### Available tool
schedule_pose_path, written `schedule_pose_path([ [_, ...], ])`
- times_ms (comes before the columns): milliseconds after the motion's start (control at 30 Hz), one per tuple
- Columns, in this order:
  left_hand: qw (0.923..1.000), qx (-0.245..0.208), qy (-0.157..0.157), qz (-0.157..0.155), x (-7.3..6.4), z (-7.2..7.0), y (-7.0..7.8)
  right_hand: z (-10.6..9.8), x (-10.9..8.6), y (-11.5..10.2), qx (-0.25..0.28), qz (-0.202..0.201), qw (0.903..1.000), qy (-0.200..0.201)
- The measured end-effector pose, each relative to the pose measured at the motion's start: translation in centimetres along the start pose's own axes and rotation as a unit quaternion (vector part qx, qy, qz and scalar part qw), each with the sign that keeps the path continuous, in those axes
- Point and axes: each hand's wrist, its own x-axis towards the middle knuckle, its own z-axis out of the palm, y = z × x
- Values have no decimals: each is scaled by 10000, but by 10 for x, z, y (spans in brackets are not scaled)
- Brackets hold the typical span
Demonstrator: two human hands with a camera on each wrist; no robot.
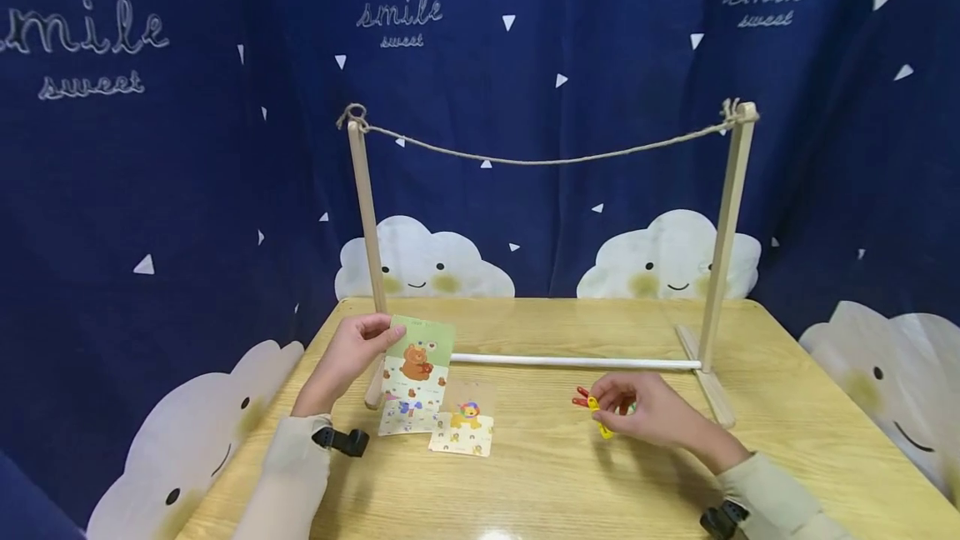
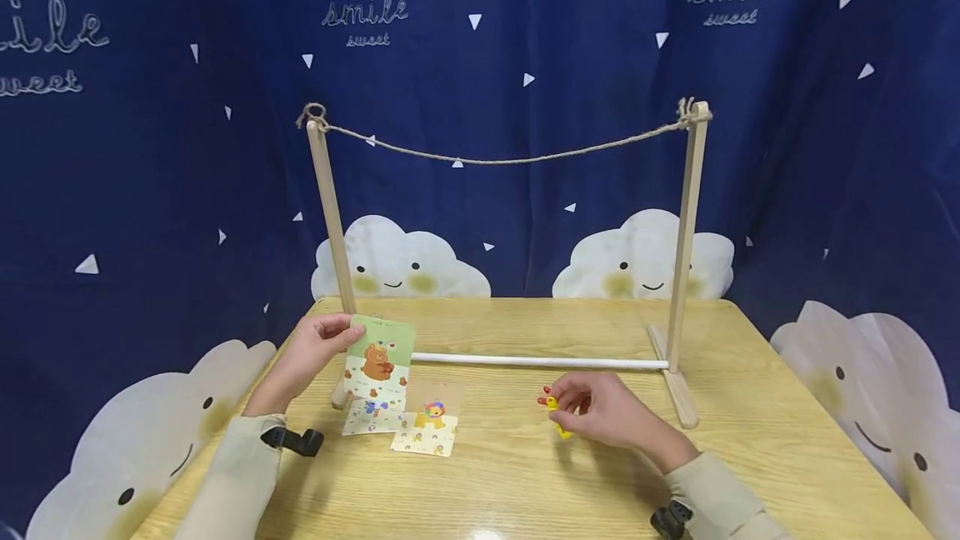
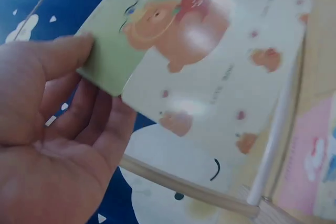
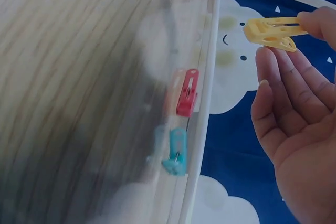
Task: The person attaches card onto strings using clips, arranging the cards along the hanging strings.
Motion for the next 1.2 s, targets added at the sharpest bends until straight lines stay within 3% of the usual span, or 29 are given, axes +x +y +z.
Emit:
schedule_pose_path([
  [200,9970,-134,763,-41,18,-3,17,6,5,-4,273,-37,9996,-86],
  [467,9915,-339,1253,113,46,-6,37,11,16,-16,200,-31,9998,-42],
  [833,9855,-540,1592,236,74,1,64,11,35,-27,77,-92,9999,123],
  [1200,9830,-465,1734,390,95,-8,83,9,48,-34,181,10,9996,233],
])
